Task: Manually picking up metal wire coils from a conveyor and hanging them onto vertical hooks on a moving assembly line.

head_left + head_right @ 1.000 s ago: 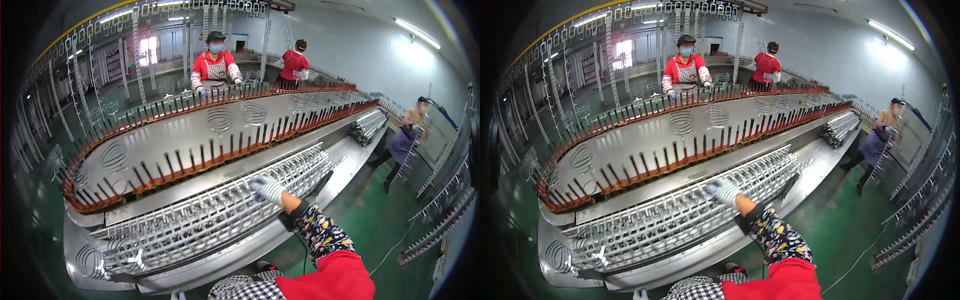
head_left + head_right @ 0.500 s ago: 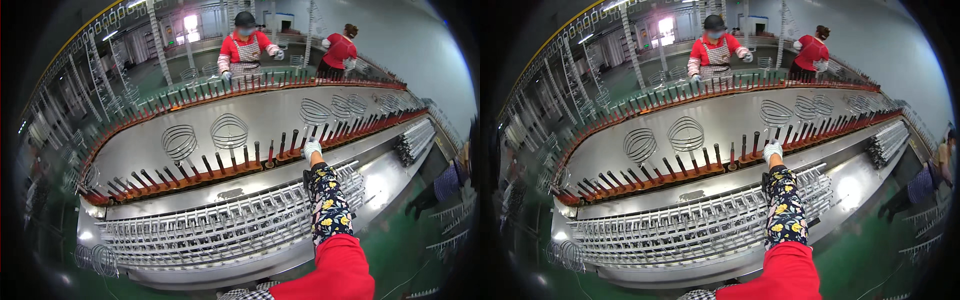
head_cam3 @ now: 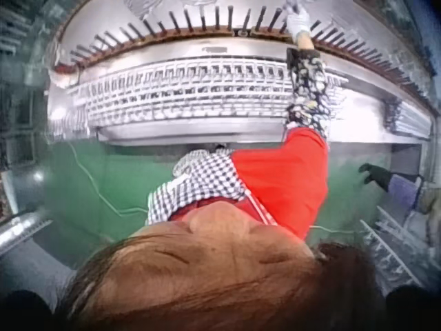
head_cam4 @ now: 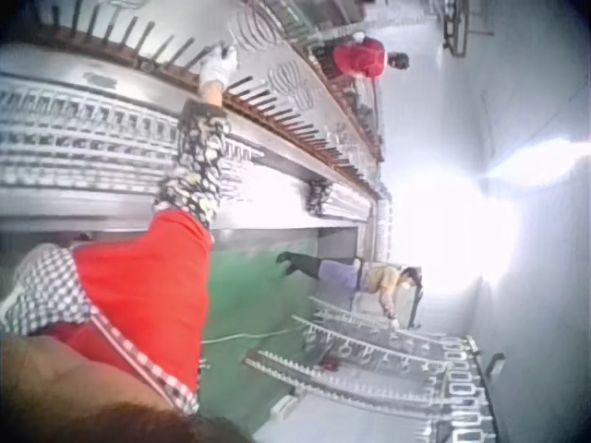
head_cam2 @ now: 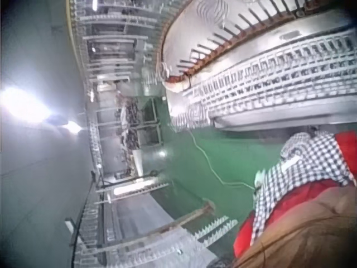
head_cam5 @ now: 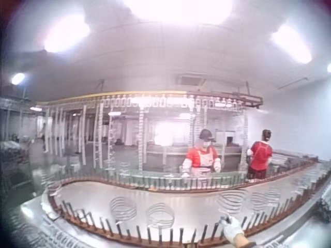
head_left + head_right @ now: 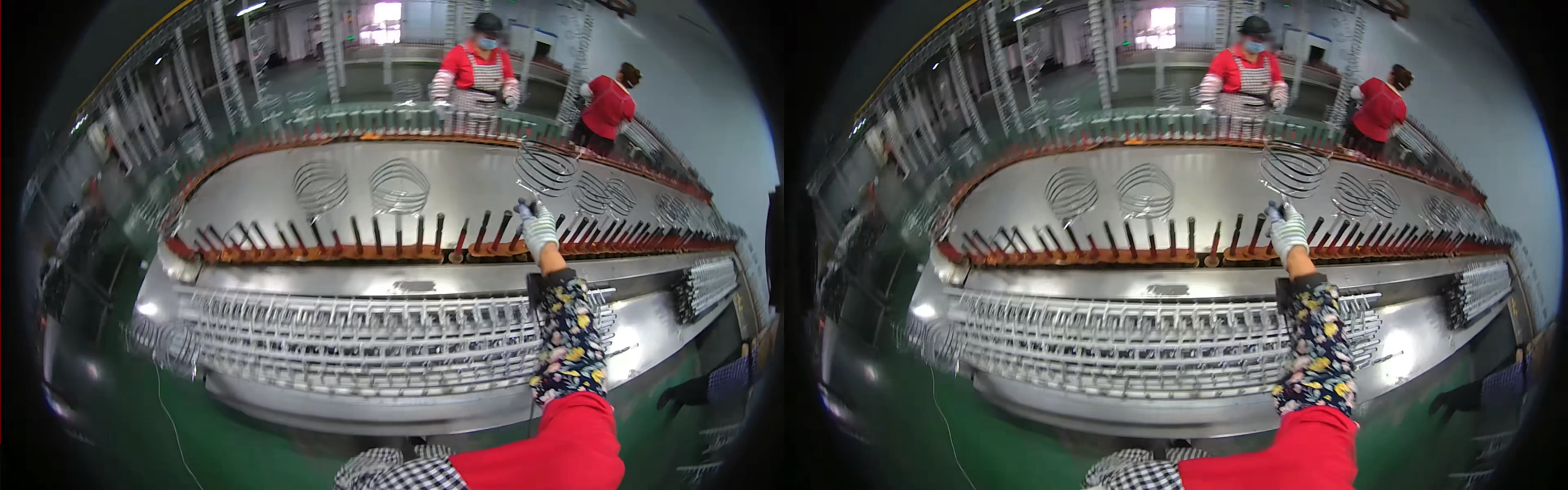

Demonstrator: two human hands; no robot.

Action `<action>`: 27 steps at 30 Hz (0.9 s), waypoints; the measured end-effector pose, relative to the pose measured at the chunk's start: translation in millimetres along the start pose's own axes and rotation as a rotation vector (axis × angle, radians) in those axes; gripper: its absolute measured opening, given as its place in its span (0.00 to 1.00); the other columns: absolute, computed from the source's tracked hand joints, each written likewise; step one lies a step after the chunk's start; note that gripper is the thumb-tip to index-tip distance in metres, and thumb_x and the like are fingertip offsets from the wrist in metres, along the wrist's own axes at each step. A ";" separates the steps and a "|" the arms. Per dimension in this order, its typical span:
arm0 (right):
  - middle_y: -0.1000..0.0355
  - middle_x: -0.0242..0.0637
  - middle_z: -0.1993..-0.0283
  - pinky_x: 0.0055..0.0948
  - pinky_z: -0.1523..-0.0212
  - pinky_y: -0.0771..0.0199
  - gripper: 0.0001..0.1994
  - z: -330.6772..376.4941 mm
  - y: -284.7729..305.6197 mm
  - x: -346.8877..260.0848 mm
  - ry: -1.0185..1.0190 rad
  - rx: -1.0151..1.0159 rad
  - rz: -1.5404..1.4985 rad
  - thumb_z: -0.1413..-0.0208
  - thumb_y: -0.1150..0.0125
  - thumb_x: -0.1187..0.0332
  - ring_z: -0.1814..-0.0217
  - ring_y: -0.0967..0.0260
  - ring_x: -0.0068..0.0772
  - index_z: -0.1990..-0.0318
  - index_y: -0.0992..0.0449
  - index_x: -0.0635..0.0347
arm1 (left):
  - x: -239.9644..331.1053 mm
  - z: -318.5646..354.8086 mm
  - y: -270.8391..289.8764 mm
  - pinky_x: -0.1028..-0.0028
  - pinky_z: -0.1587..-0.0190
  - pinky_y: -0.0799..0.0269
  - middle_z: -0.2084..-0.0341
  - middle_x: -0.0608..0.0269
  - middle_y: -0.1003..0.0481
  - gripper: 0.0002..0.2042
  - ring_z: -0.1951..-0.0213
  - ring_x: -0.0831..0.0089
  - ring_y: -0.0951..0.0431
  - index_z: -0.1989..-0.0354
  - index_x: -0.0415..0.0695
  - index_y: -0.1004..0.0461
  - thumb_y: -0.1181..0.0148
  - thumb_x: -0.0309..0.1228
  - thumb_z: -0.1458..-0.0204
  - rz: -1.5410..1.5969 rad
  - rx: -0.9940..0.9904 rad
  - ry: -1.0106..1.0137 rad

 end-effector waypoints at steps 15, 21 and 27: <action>0.30 0.37 0.69 0.21 0.83 0.34 0.13 390.4 -258.2 -90.6 -0.226 -0.649 -0.312 0.47 0.49 0.61 0.78 0.34 0.23 0.63 0.32 0.63 | 29.7 17.1 92.7 0.68 0.55 0.34 0.62 0.51 0.28 0.18 0.58 0.58 0.28 0.60 0.41 0.28 0.48 0.41 0.55 0.996 -0.105 0.467; 0.30 0.39 0.77 0.27 0.81 0.32 0.13 404.7 -305.7 -74.6 -0.222 -0.724 -0.158 0.45 0.52 0.62 0.80 0.33 0.27 0.63 0.32 0.66 | 14.5 90.1 81.9 0.69 0.54 0.35 0.61 0.49 0.28 0.18 0.56 0.58 0.29 0.60 0.40 0.29 0.48 0.40 0.56 0.998 -0.077 0.560; 0.29 0.44 0.72 0.35 0.72 0.33 0.12 407.4 -307.5 -48.3 0.504 -0.420 0.443 0.48 0.49 0.62 0.74 0.33 0.43 0.63 0.30 0.62 | 22.2 126.9 41.9 0.70 0.56 0.34 0.63 0.51 0.27 0.17 0.58 0.59 0.28 0.62 0.40 0.28 0.47 0.39 0.55 0.970 -0.151 0.600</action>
Point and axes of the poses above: each hand's wrist, its own z-axis away from the middle knuckle, its own y-axis out of the back of the hand, x = y × z, the point moved 1 cm from there along -z, towards the middle knuckle
